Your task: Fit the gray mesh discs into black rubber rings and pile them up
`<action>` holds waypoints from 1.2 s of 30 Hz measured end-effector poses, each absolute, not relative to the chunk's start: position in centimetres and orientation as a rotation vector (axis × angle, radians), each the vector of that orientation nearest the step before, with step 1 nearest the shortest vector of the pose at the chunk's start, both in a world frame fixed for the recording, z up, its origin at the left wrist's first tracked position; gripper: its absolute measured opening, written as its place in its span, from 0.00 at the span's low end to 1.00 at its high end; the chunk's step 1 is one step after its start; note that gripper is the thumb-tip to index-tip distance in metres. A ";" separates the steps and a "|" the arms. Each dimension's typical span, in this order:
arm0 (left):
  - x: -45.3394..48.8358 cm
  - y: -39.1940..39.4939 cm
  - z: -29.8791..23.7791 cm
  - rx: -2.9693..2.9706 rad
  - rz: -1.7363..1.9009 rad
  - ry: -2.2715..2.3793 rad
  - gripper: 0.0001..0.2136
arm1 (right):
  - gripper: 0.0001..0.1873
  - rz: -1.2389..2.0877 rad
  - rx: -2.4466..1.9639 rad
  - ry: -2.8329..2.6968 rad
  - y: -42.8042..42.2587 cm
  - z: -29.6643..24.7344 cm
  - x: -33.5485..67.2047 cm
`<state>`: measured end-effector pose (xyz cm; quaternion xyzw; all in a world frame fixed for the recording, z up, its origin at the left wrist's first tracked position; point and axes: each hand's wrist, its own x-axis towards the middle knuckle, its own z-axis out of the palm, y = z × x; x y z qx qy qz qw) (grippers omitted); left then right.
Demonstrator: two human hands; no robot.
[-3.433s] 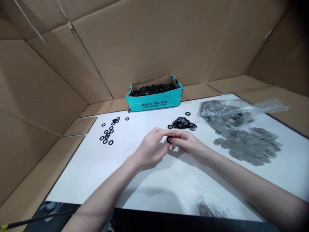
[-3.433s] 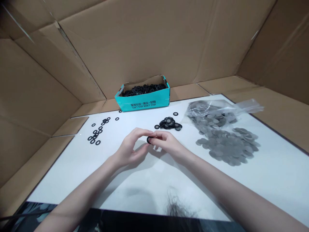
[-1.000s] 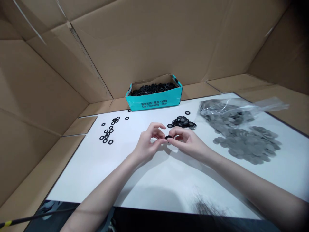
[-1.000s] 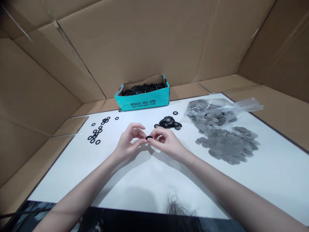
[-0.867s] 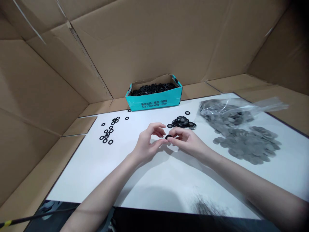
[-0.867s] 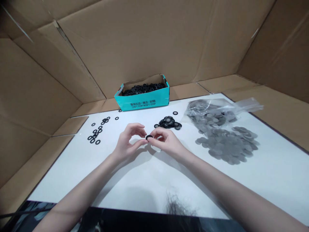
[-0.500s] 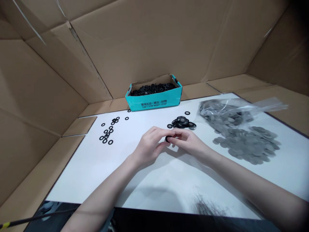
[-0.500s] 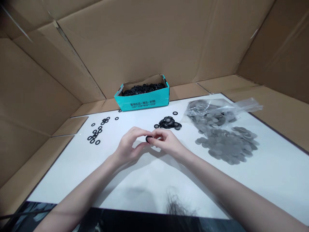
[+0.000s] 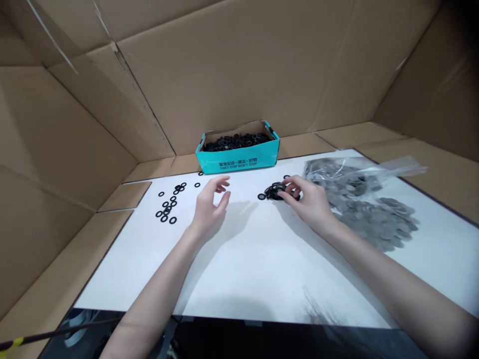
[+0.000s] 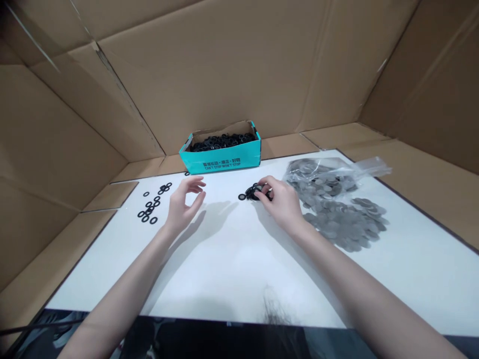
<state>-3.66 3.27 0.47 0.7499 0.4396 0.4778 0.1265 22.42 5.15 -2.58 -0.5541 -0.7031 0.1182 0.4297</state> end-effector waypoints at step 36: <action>-14.2 7.9 -1.7 1.732 0.369 2.684 0.22 | 0.21 -0.128 -1.517 -1.997 5.5 -4.1 22.7</action>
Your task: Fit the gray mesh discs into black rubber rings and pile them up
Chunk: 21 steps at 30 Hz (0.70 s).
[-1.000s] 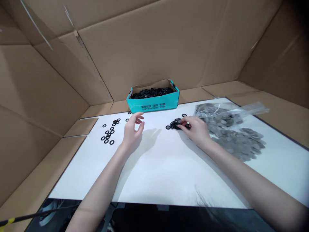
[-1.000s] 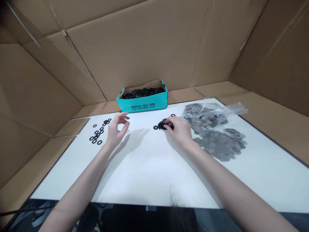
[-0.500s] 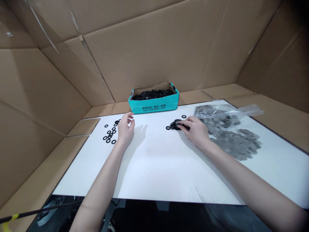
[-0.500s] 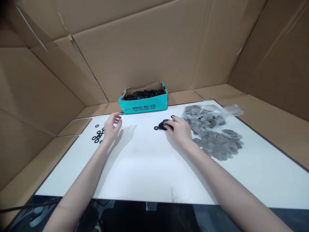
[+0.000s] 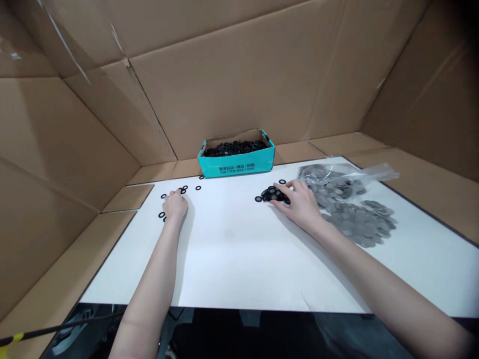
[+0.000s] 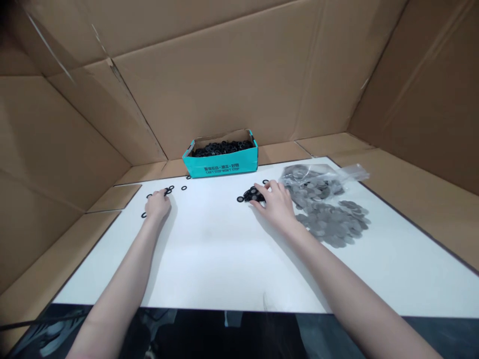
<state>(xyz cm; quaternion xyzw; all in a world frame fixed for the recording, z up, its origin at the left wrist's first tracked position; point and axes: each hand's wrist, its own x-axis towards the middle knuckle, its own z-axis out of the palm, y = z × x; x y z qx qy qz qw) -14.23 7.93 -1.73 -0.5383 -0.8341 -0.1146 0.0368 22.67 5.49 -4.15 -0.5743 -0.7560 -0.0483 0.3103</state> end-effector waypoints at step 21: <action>-14.5 8.3 -1.6 -1.694 -0.439 -2.495 0.18 | 0.14 -0.327 -2.062 -1.937 2.6 -4.2 35.4</action>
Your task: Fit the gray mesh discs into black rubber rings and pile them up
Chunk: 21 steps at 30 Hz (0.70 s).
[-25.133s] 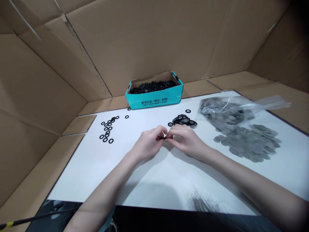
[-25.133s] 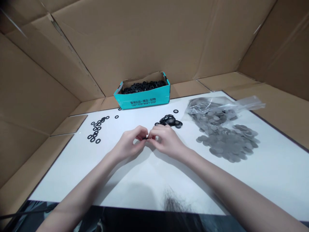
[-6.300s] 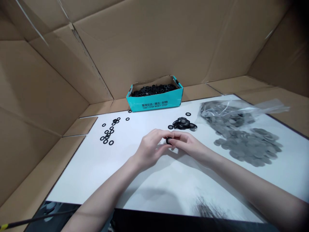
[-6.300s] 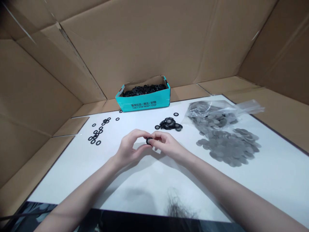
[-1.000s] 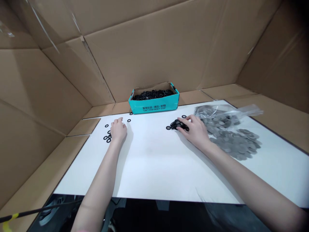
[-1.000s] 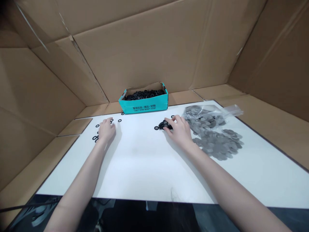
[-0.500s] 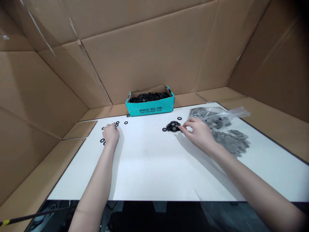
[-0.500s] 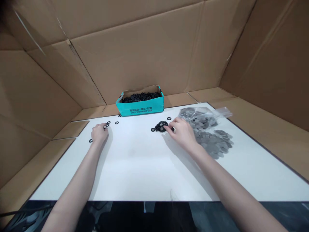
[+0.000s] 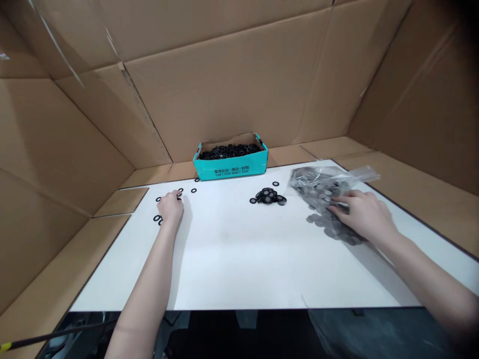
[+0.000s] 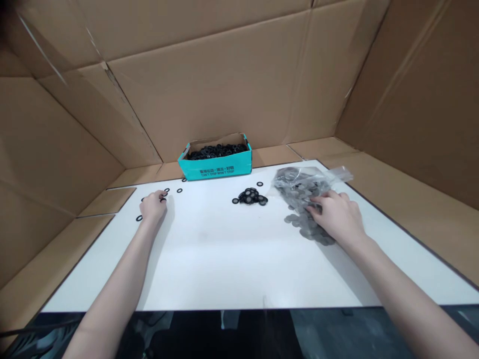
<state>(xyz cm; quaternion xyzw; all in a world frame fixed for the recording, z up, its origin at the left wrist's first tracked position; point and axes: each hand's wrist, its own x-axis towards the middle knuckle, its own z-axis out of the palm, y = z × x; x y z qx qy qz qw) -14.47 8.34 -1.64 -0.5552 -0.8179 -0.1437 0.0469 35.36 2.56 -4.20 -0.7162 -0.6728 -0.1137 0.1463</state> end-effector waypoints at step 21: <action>-14.5 8.7 -2.0 -1.758 -0.918 -2.411 0.15 | 0.15 -0.223 -2.223 -1.921 2.7 -2.3 33.5</action>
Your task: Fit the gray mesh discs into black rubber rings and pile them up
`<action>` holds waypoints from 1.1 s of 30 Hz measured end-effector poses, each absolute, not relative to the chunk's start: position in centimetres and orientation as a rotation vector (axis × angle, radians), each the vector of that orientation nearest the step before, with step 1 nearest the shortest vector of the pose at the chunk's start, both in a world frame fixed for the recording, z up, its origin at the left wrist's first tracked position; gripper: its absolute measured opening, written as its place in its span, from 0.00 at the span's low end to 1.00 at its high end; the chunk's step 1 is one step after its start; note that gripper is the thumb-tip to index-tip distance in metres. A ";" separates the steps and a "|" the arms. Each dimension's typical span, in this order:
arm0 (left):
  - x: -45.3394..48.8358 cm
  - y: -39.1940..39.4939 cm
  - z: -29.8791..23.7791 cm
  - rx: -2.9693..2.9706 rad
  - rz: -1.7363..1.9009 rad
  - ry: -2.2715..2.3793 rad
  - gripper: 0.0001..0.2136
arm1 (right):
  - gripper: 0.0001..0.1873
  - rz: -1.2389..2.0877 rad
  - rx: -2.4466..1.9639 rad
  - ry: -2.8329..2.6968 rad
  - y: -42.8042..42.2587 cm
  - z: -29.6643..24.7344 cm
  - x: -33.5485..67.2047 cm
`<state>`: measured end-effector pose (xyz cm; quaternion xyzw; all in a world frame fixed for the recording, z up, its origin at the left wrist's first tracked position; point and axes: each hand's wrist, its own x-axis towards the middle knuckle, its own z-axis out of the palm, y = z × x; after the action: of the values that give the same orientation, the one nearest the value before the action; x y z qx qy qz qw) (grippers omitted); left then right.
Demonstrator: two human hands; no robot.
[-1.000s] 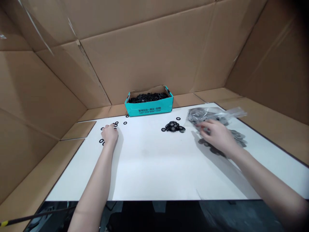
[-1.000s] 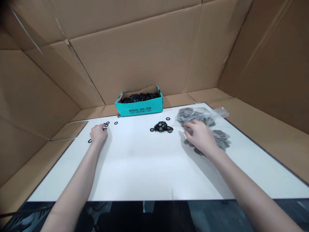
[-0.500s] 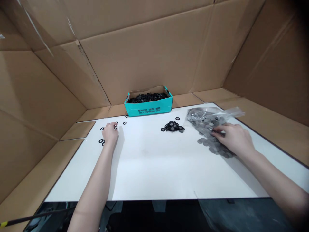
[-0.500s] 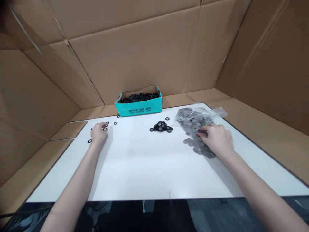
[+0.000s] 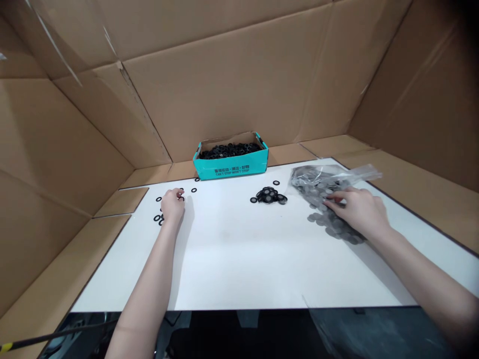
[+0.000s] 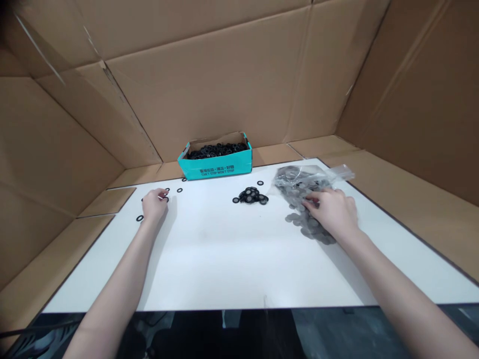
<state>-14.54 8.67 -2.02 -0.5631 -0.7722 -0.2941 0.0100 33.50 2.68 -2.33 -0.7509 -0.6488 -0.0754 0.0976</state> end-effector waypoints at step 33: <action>-3.0 3.6 -1.3 -3.094 -2.408 -2.221 0.18 | 0.07 -0.104 -0.712 -2.088 3.0 -1.5 17.6</action>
<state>-3.01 3.56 -1.33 -0.5330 -0.3827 -0.4148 -0.6303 17.61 3.02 -1.46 -0.2880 -0.8443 -0.0419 0.4499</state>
